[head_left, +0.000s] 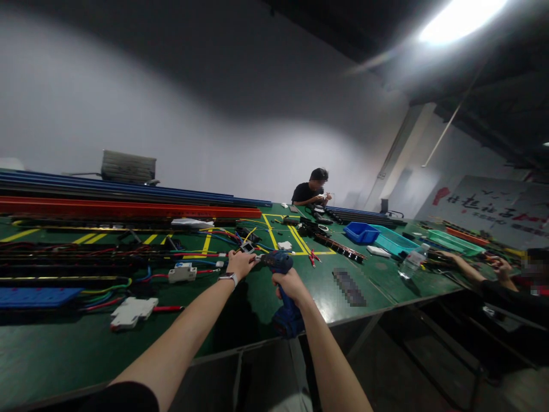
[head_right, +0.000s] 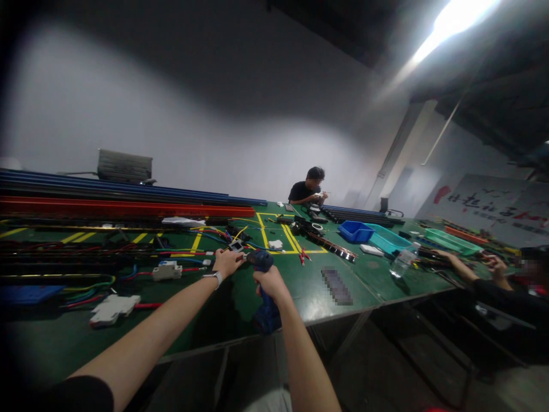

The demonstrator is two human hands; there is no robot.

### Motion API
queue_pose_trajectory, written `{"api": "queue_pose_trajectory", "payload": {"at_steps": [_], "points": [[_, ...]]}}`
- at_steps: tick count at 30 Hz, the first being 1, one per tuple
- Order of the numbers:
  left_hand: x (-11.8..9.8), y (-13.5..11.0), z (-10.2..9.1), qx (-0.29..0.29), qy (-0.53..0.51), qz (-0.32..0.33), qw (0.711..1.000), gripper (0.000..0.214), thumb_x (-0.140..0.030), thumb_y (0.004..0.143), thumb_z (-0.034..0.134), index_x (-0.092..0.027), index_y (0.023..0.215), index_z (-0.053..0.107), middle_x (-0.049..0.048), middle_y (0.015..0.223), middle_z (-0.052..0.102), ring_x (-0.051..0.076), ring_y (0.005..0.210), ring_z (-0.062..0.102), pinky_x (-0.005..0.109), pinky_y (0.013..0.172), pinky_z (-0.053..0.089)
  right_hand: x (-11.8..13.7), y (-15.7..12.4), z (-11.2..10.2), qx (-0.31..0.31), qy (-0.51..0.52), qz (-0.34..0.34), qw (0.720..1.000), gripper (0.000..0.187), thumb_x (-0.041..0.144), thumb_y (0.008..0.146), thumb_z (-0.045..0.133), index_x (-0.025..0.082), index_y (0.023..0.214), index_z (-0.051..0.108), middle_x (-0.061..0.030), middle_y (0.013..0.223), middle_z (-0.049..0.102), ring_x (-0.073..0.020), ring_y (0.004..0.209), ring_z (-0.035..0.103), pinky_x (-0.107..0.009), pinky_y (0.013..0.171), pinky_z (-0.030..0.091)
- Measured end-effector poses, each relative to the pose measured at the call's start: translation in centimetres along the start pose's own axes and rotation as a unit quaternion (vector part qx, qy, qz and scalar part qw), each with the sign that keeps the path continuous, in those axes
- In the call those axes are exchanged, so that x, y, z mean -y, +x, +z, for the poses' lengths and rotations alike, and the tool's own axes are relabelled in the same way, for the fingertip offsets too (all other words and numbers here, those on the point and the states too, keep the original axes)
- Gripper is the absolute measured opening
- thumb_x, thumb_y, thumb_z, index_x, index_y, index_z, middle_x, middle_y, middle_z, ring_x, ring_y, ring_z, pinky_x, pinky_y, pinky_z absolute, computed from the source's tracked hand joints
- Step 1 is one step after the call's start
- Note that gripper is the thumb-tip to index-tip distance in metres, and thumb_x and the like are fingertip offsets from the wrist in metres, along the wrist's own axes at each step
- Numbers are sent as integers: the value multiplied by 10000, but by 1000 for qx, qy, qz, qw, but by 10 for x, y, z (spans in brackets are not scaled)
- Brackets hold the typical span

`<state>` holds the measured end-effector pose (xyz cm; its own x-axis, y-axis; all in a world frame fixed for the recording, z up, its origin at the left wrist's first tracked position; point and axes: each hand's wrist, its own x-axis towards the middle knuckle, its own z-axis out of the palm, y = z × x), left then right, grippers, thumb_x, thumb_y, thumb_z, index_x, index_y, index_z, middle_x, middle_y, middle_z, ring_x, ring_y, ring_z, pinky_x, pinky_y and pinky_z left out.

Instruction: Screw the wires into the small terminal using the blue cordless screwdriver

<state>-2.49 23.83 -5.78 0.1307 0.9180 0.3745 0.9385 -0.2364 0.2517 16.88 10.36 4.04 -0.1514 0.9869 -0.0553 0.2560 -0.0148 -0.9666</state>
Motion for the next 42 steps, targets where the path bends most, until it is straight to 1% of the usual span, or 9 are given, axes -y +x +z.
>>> {"api": "queue_pose_trajectory", "payload": {"at_steps": [4, 10, 19, 25, 30, 34, 38, 42], "points": [[0, 0, 1, -2, 5, -2, 1000, 399, -614, 908, 425, -377, 1027, 723, 83, 953, 727, 286, 999, 583, 484, 944, 196, -2, 0, -1, -7, -2, -3, 1000, 58, 169, 641, 539, 195, 625, 490, 63, 421, 434, -127, 329, 492, -211, 347, 335], [2, 1, 4, 1, 2, -2, 1000, 398, -606, 918, 409, -378, 981, 729, 73, 921, 723, 279, 1005, 573, 476, 938, 194, 2, -2, -1, -4, -1, 3, 1000, 51, 169, 652, 541, 195, 639, 499, 59, 417, 453, -122, 337, 495, -209, 361, 346], [2, 2, 3, 3, 6, -9, 1000, 408, -608, 922, 403, -366, 966, 728, 77, 939, 721, 275, 1023, 559, 472, 948, 191, 2, 0, 0, -7, -4, 19, 1000, 56, 180, 645, 554, 195, 653, 501, 67, 419, 443, -118, 351, 499, -206, 371, 337], [4, 3, 7, -10, 10, -1, 1000, 402, -604, 927, 401, -378, 991, 727, 80, 936, 720, 283, 1010, 566, 490, 953, 187, 2, 2, -1, -6, -10, 23, 1000, 56, 181, 642, 563, 189, 677, 520, 67, 417, 449, -128, 354, 513, -209, 365, 342], [4, 3, 9, -7, 9, -1, 1000, 383, -597, 925, 419, -379, 1012, 722, 82, 962, 720, 286, 1032, 564, 483, 955, 188, 2, 2, -1, -5, -13, 26, 1000, 68, 193, 649, 569, 181, 710, 542, 65, 431, 465, -124, 355, 509, -206, 365, 340], [5, 3, 10, -9, 4, -1, 1000, 386, -584, 932, 408, -367, 992, 721, 86, 969, 714, 290, 1049, 558, 479, 943, 190, 2, 0, -2, -8, -6, 22, 1000, 51, 189, 642, 563, 186, 674, 524, 60, 430, 465, -123, 353, 504, -207, 364, 338], [5, 3, 9, -3, -6, 8, 1000, 391, -575, 938, 395, -360, 953, 721, 75, 941, 713, 282, 1020, 562, 483, 941, 187, 3, -1, -2, -9, -5, 16, 1000, 55, 181, 642, 561, 190, 648, 508, 60, 416, 448, -125, 351, 500, -211, 366, 341], [5, 4, 9, 7, -8, 4, 1000, 381, -578, 930, 406, -366, 976, 719, 76, 957, 719, 292, 1026, 555, 493, 942, 183, 2, -1, -3, -11, -11, 17, 1000, 64, 178, 645, 568, 193, 655, 507, 56, 427, 462, -122, 358, 504, -208, 366, 342]]}}
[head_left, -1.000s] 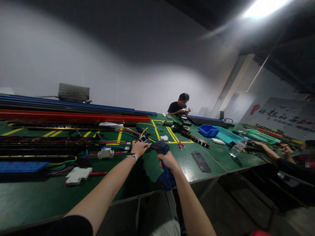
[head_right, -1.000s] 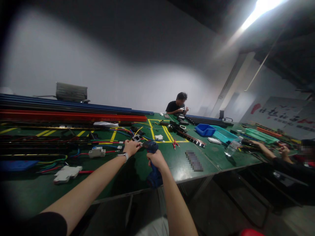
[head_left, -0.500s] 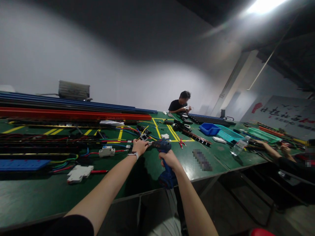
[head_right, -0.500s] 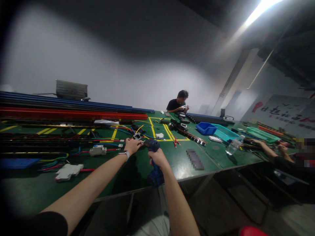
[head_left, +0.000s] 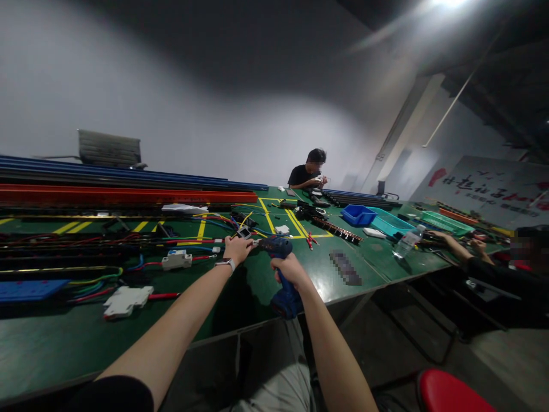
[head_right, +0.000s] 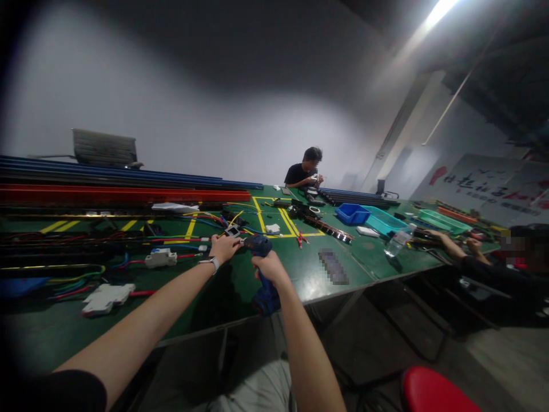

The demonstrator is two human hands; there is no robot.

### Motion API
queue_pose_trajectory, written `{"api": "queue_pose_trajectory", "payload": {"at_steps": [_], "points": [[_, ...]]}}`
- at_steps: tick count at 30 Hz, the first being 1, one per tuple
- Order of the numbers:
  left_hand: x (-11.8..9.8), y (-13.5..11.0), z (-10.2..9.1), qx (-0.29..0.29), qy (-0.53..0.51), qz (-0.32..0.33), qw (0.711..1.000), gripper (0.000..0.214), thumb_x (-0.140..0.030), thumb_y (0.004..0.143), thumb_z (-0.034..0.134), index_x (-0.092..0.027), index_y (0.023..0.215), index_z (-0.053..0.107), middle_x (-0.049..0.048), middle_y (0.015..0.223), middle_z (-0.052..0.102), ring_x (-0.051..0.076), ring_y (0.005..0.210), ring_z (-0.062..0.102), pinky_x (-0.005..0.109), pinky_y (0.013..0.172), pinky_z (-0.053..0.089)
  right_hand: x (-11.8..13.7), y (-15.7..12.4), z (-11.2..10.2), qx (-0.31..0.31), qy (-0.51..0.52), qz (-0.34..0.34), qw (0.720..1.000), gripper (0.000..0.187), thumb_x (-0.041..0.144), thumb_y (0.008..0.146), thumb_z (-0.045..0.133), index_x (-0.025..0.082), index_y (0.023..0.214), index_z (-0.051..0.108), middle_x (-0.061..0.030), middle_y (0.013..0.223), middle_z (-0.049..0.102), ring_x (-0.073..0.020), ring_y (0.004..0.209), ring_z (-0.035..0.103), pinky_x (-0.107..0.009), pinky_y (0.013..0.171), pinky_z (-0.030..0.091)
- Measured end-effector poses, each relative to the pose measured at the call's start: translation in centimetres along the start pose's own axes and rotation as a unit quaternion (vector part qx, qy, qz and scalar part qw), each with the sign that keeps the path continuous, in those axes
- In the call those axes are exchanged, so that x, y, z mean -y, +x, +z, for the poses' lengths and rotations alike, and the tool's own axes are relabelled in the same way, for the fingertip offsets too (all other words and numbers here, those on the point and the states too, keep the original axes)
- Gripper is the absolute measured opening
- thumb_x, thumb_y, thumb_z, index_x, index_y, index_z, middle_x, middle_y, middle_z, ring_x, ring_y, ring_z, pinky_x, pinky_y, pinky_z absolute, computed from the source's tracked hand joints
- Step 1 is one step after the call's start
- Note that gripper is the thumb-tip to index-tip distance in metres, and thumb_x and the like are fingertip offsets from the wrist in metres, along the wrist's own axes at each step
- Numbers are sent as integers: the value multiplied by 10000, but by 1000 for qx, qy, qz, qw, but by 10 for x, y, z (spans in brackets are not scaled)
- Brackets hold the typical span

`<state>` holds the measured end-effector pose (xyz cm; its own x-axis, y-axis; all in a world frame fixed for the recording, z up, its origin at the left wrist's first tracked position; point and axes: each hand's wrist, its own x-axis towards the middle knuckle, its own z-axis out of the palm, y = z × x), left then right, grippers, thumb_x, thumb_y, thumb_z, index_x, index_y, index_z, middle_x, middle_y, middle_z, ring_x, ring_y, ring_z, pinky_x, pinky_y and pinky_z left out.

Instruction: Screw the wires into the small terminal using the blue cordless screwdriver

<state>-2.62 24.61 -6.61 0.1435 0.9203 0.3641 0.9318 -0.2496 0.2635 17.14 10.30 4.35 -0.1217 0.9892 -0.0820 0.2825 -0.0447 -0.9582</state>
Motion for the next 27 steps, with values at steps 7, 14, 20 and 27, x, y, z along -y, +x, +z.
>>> {"api": "queue_pose_trajectory", "payload": {"at_steps": [7, 14, 20, 27], "points": [[-1, -2, -1, 0, -8, -8, 1000, 400, -580, 928, 396, -360, 1019, 717, 94, 1013, 714, 308, 1059, 540, 495, 937, 180, -1, 1, -1, 6, -18, -10, 1000, 87, 194, 655, 576, 193, 623, 495, 54, 416, 451, -123, 361, 510, -207, 372, 350], [-2, -1, -5, 4, 4, -7, 1000, 421, -606, 924, 392, -359, 998, 724, 87, 963, 719, 294, 1038, 549, 483, 946, 182, 2, -1, 1, 3, 1, 10, 1000, 55, 181, 648, 571, 189, 656, 517, 51, 408, 466, -124, 357, 497, -213, 378, 355], [-1, -1, -2, -7, 8, -7, 1000, 414, -597, 927, 398, -363, 1017, 728, 95, 984, 721, 295, 1025, 554, 495, 955, 174, 0, 1, 0, 6, 7, 7, 1000, 68, 190, 654, 571, 189, 638, 505, 49, 419, 459, -117, 353, 489, -210, 373, 349], [0, 0, -2, -1, -2, -11, 1000, 394, -588, 922, 417, -369, 1021, 729, 89, 991, 721, 299, 1052, 553, 495, 973, 174, -3, 3, 1, 7, 2, 1, 1000, 68, 200, 653, 565, 191, 619, 507, 49, 402, 457, -122, 349, 488, -213, 365, 347]]}}
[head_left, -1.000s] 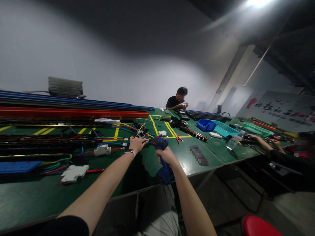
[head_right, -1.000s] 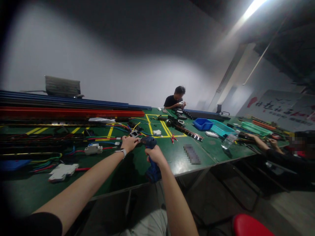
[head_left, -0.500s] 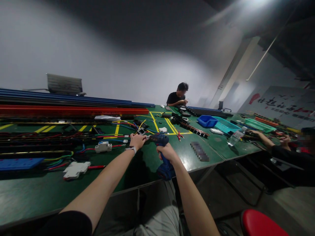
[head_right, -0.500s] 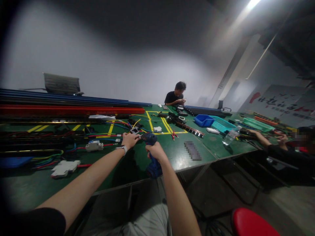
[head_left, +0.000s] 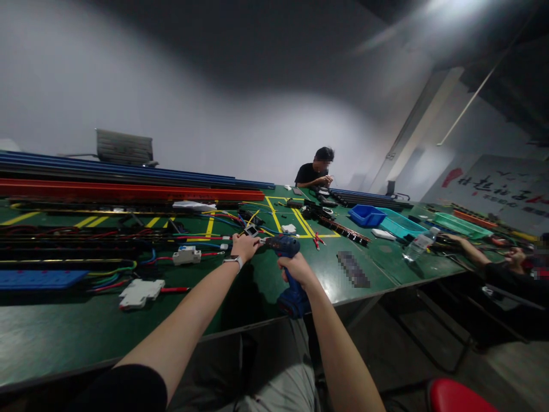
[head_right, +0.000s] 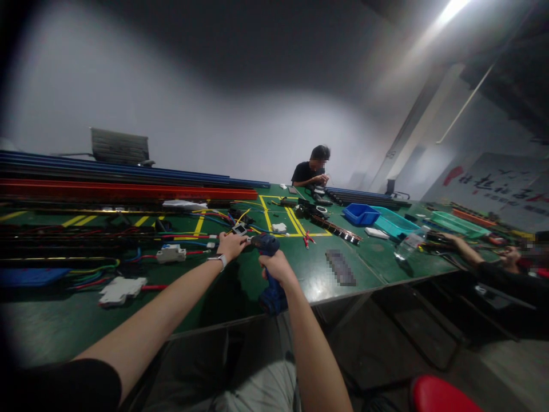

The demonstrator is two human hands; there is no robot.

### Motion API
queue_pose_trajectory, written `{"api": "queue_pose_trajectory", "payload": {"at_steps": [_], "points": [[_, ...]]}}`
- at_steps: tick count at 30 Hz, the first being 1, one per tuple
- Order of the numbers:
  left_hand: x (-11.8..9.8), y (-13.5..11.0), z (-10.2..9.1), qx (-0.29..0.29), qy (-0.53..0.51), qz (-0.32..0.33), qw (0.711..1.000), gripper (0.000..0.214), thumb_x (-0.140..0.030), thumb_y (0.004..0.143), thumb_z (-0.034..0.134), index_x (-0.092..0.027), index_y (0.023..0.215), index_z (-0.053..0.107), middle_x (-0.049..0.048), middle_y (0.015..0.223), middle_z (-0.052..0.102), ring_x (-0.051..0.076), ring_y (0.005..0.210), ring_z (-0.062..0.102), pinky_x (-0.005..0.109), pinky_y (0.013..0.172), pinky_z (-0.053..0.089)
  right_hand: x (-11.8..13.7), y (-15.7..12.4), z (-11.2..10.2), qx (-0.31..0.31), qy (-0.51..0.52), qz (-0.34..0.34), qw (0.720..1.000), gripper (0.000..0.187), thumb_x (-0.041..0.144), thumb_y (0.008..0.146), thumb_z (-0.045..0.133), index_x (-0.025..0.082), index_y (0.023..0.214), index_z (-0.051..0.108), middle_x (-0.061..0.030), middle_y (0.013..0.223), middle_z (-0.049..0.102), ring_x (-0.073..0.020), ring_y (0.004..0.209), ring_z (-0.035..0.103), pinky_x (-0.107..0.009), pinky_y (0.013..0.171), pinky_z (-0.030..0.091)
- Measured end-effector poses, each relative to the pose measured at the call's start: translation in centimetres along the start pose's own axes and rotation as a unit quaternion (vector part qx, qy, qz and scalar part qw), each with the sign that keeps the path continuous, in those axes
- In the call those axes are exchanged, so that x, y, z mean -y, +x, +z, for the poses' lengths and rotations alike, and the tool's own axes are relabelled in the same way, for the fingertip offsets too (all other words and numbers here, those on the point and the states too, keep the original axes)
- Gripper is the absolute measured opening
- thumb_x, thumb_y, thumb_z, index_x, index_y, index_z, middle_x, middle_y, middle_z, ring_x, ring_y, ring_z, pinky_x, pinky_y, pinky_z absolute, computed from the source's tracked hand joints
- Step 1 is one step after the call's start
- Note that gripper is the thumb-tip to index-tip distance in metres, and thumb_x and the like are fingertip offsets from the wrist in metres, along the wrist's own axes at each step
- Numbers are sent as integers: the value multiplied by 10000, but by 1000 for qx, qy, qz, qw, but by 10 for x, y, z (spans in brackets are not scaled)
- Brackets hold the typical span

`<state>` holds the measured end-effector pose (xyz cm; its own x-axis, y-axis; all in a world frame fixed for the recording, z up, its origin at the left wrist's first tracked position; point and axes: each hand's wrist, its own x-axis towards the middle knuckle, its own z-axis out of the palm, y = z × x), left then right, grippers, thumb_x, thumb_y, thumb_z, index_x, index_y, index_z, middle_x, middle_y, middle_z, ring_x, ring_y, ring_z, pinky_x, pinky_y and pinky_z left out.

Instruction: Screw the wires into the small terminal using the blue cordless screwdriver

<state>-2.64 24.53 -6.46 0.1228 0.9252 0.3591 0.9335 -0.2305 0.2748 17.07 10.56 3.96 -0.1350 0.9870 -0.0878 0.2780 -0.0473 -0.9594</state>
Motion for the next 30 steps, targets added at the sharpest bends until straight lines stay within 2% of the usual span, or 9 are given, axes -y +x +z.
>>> {"api": "queue_pose_trajectory", "payload": {"at_steps": [7, 30], "points": [[1, 1, 2, -8, -5, 6, 1000, 395, -596, 923, 412, -382, 1032, 725, 82, 978, 720, 300, 1058, 551, 491, 966, 181, -3, 3, 0, 3, 3, -14, 1000, 56, 201, 648, 569, 190, 636, 515, 51, 415, 464, -126, 343, 488, -217, 355, 343], [-1, -2, -4, -6, 18, 2, 1000, 397, -602, 931, 402, -384, 1020, 722, 72, 968, 724, 280, 1021, 567, 484, 954, 195, 0, 0, 1, -4, 4, 5, 1000, 56, 198, 655, 566, 190, 631, 515, 56, 387, 451, -120, 337, 478, -207, 354, 337]]}}
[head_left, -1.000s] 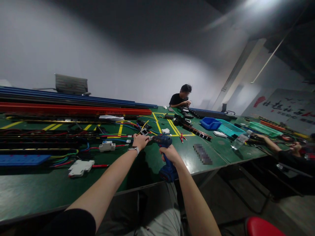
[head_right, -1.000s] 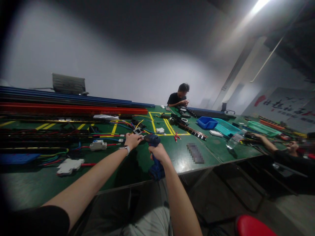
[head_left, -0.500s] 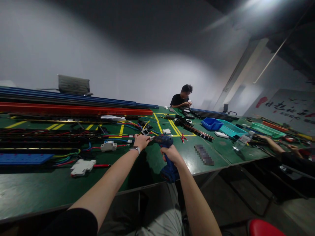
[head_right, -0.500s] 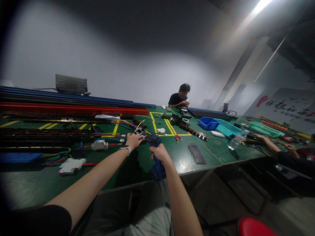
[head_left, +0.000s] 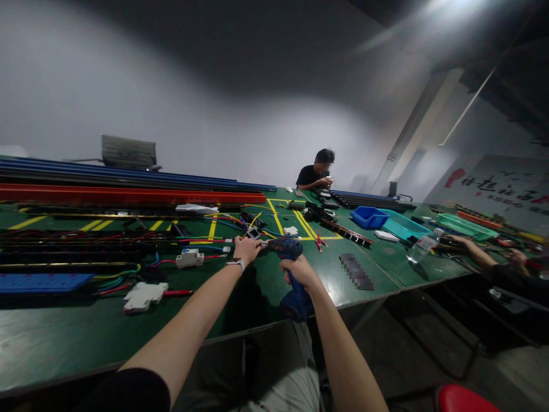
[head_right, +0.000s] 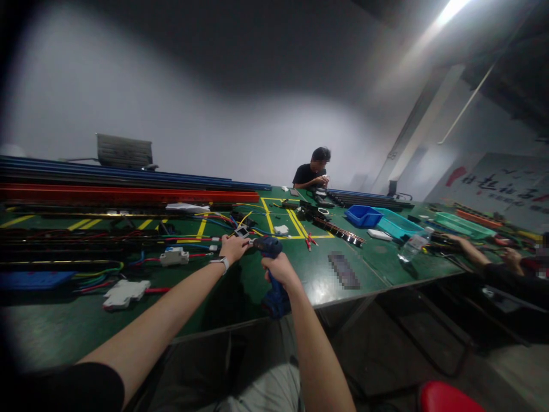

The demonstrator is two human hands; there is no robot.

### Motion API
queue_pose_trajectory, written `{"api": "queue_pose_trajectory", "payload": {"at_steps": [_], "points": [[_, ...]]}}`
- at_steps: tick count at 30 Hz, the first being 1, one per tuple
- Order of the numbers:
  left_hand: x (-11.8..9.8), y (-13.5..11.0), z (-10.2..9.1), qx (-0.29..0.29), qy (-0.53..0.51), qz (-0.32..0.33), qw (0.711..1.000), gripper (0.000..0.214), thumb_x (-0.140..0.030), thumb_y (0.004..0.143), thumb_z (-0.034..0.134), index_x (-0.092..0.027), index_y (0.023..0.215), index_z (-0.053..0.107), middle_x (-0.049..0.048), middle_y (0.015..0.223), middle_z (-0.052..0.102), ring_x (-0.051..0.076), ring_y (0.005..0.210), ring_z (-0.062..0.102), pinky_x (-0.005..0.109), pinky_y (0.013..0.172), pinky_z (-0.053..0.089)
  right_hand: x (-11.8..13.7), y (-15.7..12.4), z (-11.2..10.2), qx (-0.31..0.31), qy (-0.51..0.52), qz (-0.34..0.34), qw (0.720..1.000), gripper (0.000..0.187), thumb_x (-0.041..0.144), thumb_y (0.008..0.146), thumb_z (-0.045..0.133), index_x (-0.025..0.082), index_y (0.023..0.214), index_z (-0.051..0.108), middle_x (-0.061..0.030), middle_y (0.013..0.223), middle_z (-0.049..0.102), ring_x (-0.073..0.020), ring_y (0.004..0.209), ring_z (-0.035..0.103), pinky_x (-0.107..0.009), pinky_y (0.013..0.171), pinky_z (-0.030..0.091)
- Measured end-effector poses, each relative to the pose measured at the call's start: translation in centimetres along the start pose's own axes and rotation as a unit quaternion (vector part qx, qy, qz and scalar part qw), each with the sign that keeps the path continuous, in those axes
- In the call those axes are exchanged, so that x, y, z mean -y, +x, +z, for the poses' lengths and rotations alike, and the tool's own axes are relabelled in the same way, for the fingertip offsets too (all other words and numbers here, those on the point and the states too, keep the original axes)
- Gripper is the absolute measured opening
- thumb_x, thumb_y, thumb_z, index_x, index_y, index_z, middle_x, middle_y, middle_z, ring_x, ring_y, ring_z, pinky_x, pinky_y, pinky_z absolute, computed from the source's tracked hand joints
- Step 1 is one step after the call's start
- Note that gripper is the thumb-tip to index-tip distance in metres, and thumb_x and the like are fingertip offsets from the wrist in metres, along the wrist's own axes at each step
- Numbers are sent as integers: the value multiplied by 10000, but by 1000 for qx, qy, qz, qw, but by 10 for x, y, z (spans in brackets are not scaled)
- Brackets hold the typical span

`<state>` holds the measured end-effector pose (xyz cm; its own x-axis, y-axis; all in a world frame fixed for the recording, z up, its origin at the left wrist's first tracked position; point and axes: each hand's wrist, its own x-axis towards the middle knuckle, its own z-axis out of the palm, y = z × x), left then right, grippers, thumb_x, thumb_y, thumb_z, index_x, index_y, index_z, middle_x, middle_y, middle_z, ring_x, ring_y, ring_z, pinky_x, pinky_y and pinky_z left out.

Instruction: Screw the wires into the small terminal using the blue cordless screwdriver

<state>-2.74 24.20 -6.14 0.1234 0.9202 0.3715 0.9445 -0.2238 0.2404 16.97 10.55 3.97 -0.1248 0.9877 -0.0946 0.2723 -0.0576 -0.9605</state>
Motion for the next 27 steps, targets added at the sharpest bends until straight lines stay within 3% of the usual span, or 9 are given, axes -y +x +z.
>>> {"api": "queue_pose_trajectory", "payload": {"at_steps": [27], "points": [[-2, 0, -1, -7, 8, 7, 1000, 404, -589, 936, 393, -374, 1015, 725, 83, 965, 725, 285, 1016, 579, 489, 950, 197, 10, -10, 2, -4, -7, -6, 1000, 91, 190, 652, 550, 205, 620, 466, 63, 366, 423, -113, 325, 453, -208, 372, 314]]}}
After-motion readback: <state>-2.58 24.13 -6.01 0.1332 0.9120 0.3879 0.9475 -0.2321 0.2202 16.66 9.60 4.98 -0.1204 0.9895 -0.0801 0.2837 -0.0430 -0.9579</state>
